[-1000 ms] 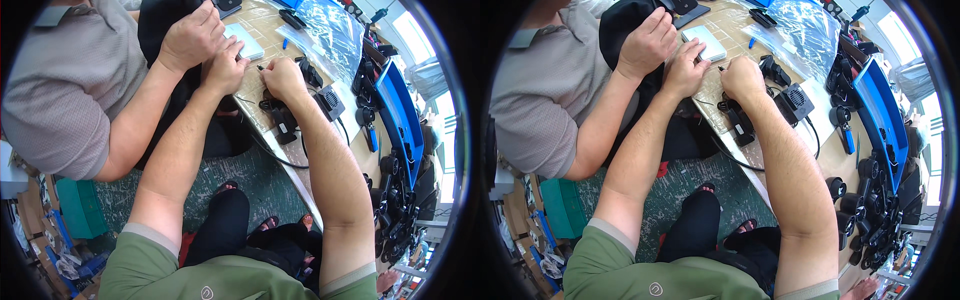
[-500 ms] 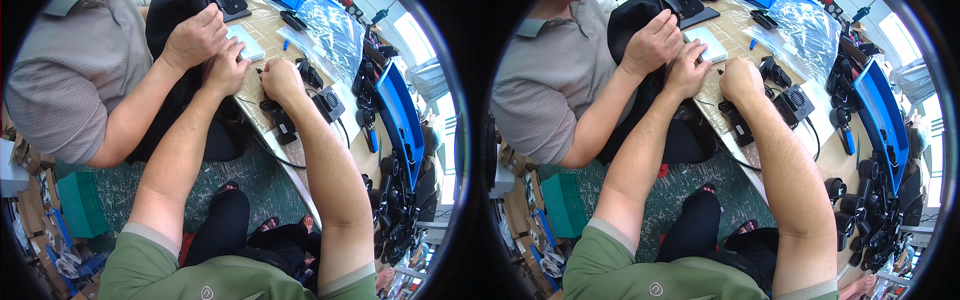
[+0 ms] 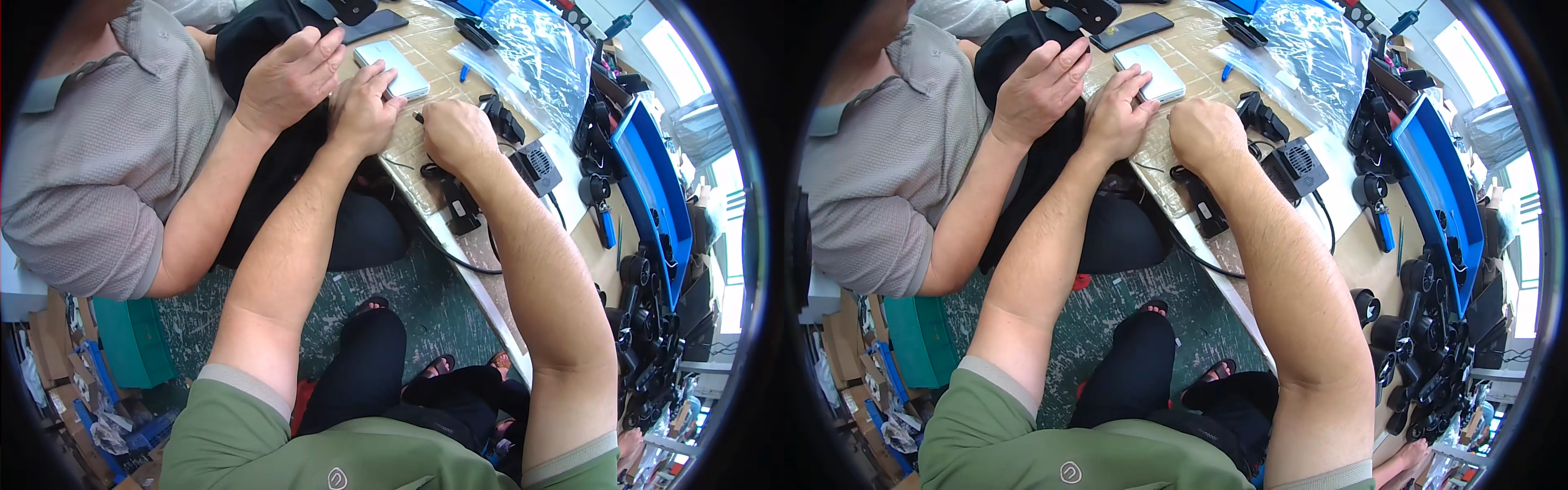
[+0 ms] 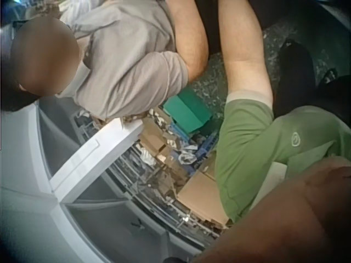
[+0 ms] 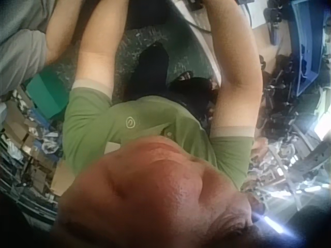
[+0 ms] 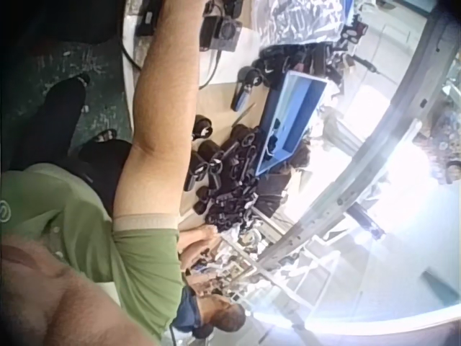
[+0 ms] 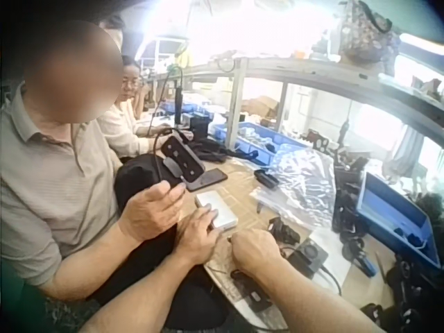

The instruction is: Assembling and inspecting handheld electronic components at a factory workbench.

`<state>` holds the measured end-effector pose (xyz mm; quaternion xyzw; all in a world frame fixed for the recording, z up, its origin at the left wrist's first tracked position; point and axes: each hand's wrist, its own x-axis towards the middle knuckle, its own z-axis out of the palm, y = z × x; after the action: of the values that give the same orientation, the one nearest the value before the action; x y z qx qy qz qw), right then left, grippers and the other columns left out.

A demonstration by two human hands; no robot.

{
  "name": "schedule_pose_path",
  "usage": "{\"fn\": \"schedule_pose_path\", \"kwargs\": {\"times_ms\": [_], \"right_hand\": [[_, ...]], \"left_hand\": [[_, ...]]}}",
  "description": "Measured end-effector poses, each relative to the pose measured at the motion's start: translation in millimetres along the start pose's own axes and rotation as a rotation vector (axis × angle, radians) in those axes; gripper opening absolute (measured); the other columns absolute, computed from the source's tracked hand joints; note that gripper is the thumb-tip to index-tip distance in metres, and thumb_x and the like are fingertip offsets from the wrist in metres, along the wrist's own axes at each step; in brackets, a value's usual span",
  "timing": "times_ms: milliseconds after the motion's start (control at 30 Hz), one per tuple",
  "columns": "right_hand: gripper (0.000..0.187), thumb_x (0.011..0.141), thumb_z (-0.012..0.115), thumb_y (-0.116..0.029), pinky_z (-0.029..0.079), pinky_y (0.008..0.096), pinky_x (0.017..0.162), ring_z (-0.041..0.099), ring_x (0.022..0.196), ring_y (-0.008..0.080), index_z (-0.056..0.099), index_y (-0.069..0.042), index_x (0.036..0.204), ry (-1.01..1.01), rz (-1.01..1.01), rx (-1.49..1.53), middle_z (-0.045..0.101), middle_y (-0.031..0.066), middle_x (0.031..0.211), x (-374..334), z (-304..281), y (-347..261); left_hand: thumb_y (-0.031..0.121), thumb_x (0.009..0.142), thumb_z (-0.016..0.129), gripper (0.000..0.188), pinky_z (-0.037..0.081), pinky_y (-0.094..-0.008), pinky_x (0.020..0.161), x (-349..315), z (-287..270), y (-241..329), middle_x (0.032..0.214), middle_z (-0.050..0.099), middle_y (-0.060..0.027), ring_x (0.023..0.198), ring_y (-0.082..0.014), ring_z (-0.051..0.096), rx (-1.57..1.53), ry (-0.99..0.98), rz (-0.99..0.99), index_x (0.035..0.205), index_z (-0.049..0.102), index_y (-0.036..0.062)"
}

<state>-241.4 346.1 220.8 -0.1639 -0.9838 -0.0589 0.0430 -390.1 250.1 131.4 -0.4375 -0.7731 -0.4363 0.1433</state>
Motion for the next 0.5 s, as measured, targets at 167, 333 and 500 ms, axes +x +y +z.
{"fn": "schedule_pose_path", "kwargs": {"times_ms": [167, 333, 500], "right_hand": [[0.020, 0.091, 0.063, -0.009, 0.062, 0.0468, 0.074, 0.078, 0.081, 0.0403, 0.079, 0.002, 0.089, 0.018, -0.019, 0.005, 0.079, 0.0213, 0.087, -0.8, 1.5, 4.1], [0.019, 0.092, 0.063, -0.008, 0.062, 0.0461, 0.074, 0.078, 0.081, 0.0399, 0.078, 0.002, 0.088, 0.094, -0.016, 0.031, 0.079, 0.0206, 0.087, -2.7, 2.6, 2.2], [0.017, 0.091, 0.064, -0.008, 0.062, 0.0458, 0.074, 0.078, 0.080, 0.0396, 0.078, 0.002, 0.088, 0.067, 0.002, 0.054, 0.079, 0.0203, 0.088, -1.7, 1.1, 4.1]], "left_hand": [[0.031, 0.095, 0.073, 0.047, 0.047, -0.0453, 0.114, 0.5, 0.8, 1.5, 0.153, 0.065, -0.0090, 0.130, -0.0343, 0.063, 0.018, -0.002, 0.008, 0.137, 0.075, 0.0102], [0.032, 0.095, 0.073, 0.048, 0.046, -0.0459, 0.114, 0.6, -3.3, 1.9, 0.154, 0.064, -0.0090, 0.129, -0.0353, 0.064, 0.005, -0.009, 0.003, 0.138, 0.075, 0.0105], [0.030, 0.096, 0.072, 0.051, 0.046, -0.0408, 0.117, -0.1, -6.9, 7.7, 0.155, 0.064, -0.0103, 0.136, -0.0321, 0.062, 0.038, -0.065, -0.034, 0.142, 0.072, 0.0087]]}}
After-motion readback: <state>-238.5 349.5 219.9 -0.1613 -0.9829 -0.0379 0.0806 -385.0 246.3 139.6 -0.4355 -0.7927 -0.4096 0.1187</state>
